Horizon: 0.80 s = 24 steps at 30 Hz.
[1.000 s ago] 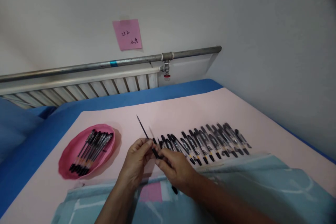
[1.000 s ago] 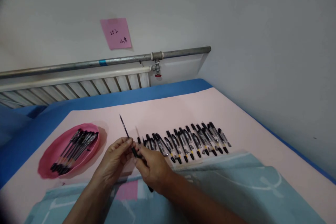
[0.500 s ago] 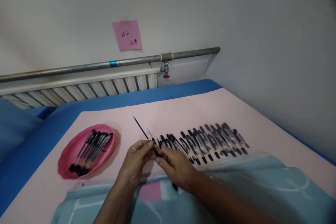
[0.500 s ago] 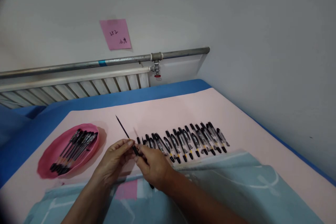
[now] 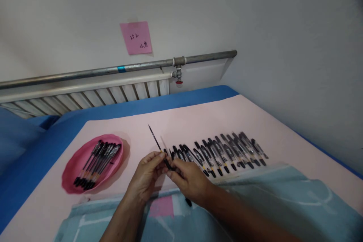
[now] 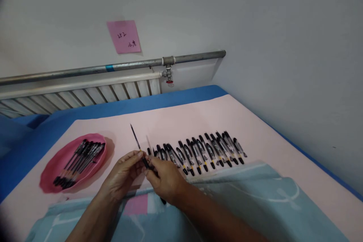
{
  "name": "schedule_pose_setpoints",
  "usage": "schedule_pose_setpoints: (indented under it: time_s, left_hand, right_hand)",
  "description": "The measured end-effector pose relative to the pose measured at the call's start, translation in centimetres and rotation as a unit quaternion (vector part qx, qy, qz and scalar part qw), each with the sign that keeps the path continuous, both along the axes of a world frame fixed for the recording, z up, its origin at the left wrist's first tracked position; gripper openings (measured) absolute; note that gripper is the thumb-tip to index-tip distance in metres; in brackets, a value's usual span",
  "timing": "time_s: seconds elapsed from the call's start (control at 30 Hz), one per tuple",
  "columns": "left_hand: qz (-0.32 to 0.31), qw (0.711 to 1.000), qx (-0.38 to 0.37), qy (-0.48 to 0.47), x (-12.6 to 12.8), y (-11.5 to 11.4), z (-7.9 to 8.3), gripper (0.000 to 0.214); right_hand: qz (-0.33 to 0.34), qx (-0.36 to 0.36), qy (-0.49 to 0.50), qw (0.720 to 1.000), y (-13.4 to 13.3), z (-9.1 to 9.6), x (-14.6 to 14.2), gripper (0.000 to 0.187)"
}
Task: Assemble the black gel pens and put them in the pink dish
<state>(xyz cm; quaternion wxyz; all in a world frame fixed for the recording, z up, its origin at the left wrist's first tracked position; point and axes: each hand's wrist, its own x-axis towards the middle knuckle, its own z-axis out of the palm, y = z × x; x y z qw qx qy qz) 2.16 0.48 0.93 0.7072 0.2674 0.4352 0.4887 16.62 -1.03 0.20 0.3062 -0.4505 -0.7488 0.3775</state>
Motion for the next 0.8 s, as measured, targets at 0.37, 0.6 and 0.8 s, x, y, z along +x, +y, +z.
schedule_pose_setpoints:
  time_s: [0.37,0.6,0.8]
  left_hand:
    - [-0.009,0.999,0.025,0.043,-0.02,0.09,-0.31,0.016]
    - [0.002,0.999,0.036,0.023,0.24,-0.15,-0.58,0.014]
    - [-0.011,0.998,0.047,0.042,0.1,-0.14,-0.37,0.014]
  right_hand:
    - [-0.013,-0.002,0.006,1.0,0.07,-0.41,-0.04,0.013]
    - [-0.016,-0.016,0.038,0.999,0.28,-0.6,-0.04,0.01]
    - [-0.018,-0.012,0.046,0.999,0.29,-0.81,-0.01,0.01]
